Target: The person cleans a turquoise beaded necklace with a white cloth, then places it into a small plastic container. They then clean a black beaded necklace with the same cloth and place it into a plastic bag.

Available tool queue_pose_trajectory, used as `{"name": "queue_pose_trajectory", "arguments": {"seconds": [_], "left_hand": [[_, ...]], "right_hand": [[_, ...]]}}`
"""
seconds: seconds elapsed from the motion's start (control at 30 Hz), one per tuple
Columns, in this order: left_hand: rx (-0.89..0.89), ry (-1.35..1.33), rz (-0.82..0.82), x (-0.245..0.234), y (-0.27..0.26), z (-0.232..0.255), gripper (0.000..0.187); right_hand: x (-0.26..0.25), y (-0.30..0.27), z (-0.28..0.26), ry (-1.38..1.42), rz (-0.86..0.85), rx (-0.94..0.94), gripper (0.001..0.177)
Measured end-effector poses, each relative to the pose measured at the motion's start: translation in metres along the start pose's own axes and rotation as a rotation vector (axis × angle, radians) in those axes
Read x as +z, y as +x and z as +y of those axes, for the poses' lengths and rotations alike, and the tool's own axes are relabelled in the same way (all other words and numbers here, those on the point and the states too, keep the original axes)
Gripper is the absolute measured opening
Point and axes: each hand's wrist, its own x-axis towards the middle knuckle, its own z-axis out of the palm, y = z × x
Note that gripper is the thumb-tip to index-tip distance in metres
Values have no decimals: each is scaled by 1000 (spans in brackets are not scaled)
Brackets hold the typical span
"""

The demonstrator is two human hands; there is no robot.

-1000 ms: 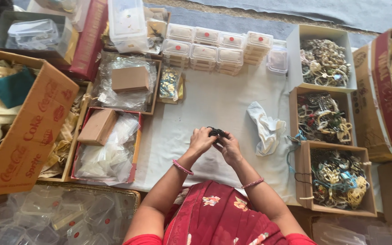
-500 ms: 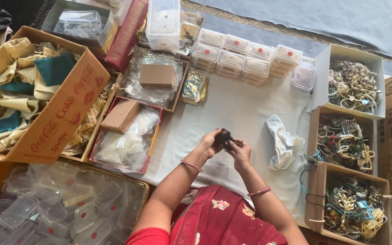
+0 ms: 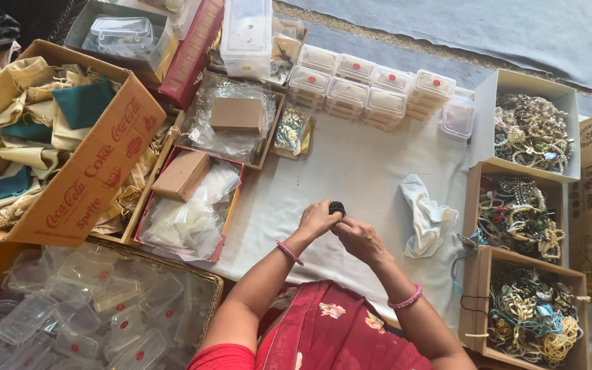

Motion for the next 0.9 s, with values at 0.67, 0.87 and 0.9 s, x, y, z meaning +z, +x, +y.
{"name": "queue_pose_trajectory", "arguments": {"seconds": [0.67,0.87,0.9], "left_hand": [[5,-703,-461,-15,-9,-6,47],[-23,-563,-144,-39,-47,29,56],[-13,-530,-63,-44,-53,35,57]], "right_hand": [[21,-12,44,1198,-34,467,46],[41,-12,42,876,197,571,35],[39,-10,35,798,246,640,33]]}}
